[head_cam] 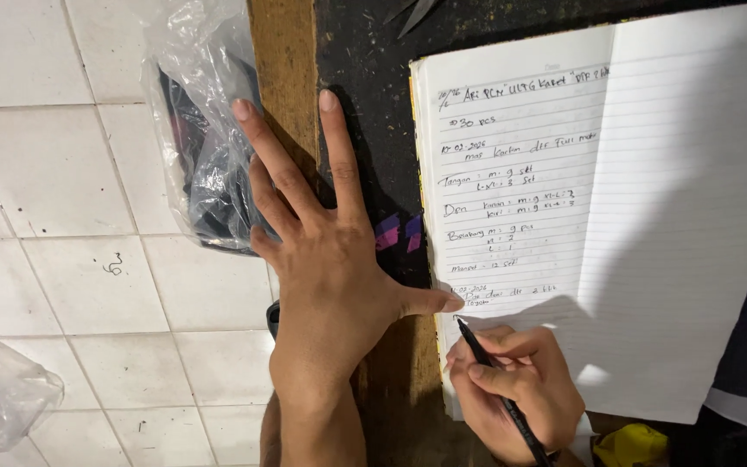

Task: The person opens a notebook, flips through several pages, and writes entries with a pen on a lined page. The person briefly pauses to look around the room before resuming writing.

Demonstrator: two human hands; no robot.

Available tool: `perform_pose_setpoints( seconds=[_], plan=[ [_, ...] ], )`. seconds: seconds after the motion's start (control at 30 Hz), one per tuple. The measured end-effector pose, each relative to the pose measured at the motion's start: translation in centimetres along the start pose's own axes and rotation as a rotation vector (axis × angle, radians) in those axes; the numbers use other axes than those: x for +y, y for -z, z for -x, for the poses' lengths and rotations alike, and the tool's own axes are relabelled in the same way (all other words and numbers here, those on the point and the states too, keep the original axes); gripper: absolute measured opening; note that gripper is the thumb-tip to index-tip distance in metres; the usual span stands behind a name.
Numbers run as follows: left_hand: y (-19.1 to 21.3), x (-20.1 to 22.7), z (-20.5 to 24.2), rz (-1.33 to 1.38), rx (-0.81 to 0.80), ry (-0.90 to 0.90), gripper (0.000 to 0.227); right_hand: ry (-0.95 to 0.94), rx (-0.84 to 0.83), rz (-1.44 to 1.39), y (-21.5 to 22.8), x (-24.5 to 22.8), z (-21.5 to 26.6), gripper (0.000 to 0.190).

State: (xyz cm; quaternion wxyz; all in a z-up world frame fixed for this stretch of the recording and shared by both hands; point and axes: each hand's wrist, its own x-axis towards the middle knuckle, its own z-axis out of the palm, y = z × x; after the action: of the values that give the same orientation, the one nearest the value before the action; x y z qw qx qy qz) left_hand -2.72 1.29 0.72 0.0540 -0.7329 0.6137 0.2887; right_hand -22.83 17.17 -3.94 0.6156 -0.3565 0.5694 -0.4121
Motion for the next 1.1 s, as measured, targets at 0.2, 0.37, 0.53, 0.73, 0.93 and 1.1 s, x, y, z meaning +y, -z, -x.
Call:
perform_pose_setpoints(
  seconds=[0.2,0.37,0.53,0.73,0.93,1.1],
  plan=[
    [0.0,0.1,-0.2,0.014,-0.017,0.019,0.21,0.247,-0.112,0.445,0.1,-1.0,-0.7,0.03],
    [-0.1,0.1,-0.1,-0.015,-0.001,0.006,0.212,0.262,0.078,0.32,-0.8,-0.5,-0.4,0.031],
    [0.0,0.2,-0.2,0.026,0.003,0.007,0.21,0.018,0.128,0.048,-0.7,-0.5,-0.1,0.036],
    [0.1,0.2,-0.3,0.008,-0.028,0.027,0.213,0.049,0.026,0.213,-0.2,0.1,0.2,0.038],
    [0.1,0.1,-0.1,0.076,-0.027,0.01,0.21,-0.067,0.111,-0.191,0.4,0.5,0.6,0.037],
    [0.3,0.3,-0.3,0.066,-0.042,0.024,0.21,-0.134,0.155,-0.389,0.3,1.9,0.8,0.044]
  ],
)
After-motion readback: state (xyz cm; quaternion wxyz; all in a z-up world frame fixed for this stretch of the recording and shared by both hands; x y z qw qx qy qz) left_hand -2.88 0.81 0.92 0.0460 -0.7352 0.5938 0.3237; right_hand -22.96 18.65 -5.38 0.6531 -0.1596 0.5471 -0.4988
